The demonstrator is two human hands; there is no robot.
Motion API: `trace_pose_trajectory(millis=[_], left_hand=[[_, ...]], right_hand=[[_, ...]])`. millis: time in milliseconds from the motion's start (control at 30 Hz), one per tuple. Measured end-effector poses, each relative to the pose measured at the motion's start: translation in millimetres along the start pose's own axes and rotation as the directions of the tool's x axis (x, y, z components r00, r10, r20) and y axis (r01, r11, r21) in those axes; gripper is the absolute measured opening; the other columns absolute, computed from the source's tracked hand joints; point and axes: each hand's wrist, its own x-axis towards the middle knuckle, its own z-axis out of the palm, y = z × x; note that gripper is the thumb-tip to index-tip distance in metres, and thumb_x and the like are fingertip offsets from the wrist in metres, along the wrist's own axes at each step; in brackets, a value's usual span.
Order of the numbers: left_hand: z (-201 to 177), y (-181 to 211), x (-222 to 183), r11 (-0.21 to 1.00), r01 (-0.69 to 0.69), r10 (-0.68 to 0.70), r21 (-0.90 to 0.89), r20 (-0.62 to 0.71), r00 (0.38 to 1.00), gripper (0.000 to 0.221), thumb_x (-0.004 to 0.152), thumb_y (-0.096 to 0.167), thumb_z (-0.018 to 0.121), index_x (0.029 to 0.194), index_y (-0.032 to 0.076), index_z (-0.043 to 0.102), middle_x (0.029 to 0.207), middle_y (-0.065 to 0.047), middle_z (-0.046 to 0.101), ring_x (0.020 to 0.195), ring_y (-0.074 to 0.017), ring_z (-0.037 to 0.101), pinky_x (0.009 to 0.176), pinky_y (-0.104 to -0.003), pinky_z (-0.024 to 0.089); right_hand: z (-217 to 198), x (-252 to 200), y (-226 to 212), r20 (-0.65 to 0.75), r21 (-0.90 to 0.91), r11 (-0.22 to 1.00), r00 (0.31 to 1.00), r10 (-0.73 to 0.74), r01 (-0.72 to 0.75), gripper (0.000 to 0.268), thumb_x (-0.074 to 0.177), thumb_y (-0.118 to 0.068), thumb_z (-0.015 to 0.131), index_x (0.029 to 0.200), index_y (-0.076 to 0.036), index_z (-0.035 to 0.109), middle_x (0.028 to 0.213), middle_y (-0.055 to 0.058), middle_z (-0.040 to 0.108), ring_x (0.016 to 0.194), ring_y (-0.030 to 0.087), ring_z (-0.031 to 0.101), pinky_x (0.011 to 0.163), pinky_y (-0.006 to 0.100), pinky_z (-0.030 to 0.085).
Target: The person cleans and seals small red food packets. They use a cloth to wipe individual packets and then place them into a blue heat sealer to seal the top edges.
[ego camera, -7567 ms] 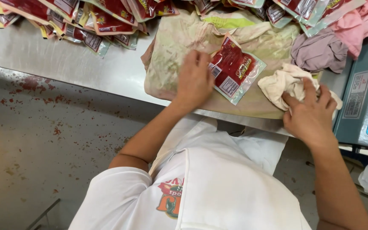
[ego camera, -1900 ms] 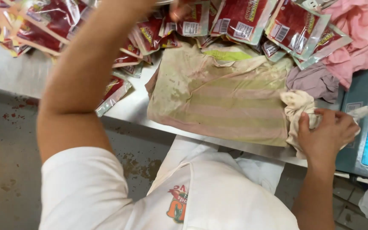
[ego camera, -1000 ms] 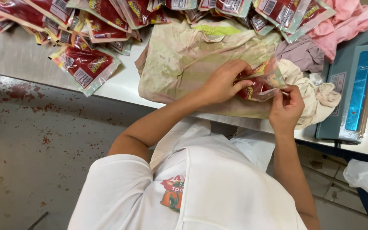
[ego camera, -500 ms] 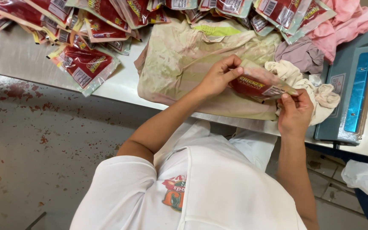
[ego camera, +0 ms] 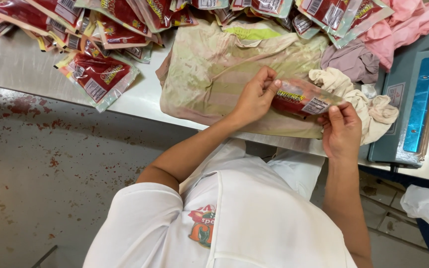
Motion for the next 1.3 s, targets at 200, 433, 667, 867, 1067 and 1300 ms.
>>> trace_pose_trajectory(millis=[200,433,667,867,1067,1300], left_hand=[[-4.9,-29.4,4.9,1.000,0.014,-0.015,-0.023,-0.034,0.999,0.006,0.103,0.020,0.057,0.099,0.016,0.055,0.066,0.007,0.062,0.060,-0.0025,0.052,0.053,-0.017,0.044],[0.8,20.5,-6.2,0.981,0.154,-0.144,0.116,-0.089,0.986,0.023,0.098,0.022,0.053,0.082,0.017,0.038,0.055,0.008,0.040,0.056,-0.0088,0.031,0.057,-0.030,0.030],[2.8,28.9,0.6,0.973,0.173,-0.165,0.155,-0.063,0.984,0.013,0.100,0.027,0.053,0.104,0.014,0.053,0.066,0.002,0.066,0.058,-0.0117,0.053,0.060,-0.031,0.042],[-2.8,30.9,11.0,0.972,0.016,0.001,0.233,-0.075,0.997,0.013,0.099,0.024,0.058,0.091,0.014,0.058,0.083,0.000,0.061,0.076,-0.0152,0.056,0.070,-0.032,0.046],[-3.4,22.7,12.8,0.943,-0.167,0.191,0.289,-0.058,0.980,0.006,0.094,0.017,0.064,0.098,0.014,0.060,0.088,0.000,0.060,0.086,-0.0180,0.056,0.079,-0.033,0.046],[-3.1,-18.3,11.1,0.932,-0.308,0.329,0.188,-0.089,0.940,0.011,0.080,0.009,0.075,0.090,0.010,0.069,0.086,-0.011,0.066,0.088,-0.0316,0.065,0.083,-0.040,0.052]], right_hand=[[-9.2,7.9,21.3,-0.086,0.000,1.000,0.996,-0.001,0.001,0.012,0.108,-0.006,0.067,0.100,-0.012,0.062,0.080,0.002,0.063,0.069,0.011,0.063,0.065,0.021,0.058],[43.9,-2.7,-81.6,-0.081,-0.495,0.859,0.991,0.108,-0.134,0.023,0.106,0.000,0.049,0.117,-0.021,0.049,0.059,-0.009,0.036,0.045,0.004,0.030,0.039,0.025,0.016],[34.1,31.3,-113.6,0.201,-0.978,0.022,0.911,0.361,0.207,0.064,0.095,-0.015,0.062,0.156,-0.016,0.044,0.156,0.024,0.037,0.133,0.050,0.036,0.108,0.064,0.034],[-50.8,26.1,-141.5,0.372,-0.866,0.334,0.926,-0.064,0.371,0.044,0.103,-0.004,0.068,0.146,0.003,0.058,0.134,0.030,0.058,0.120,0.040,0.057,0.101,0.047,0.045],[68.0,-14.3,-198.7,0.607,-0.640,0.350,0.729,-0.315,0.684,0.058,0.103,0.008,0.071,0.155,0.018,0.047,0.145,0.035,0.043,0.133,0.047,0.049,0.114,0.052,0.043],[169.4,25.5,-148.5,0.689,-0.725,0.316,0.637,0.347,0.612,0.102,0.071,-0.039,0.091,0.156,-0.010,0.042,0.123,0.037,0.064,0.115,0.059,0.061,0.102,0.063,0.045]])
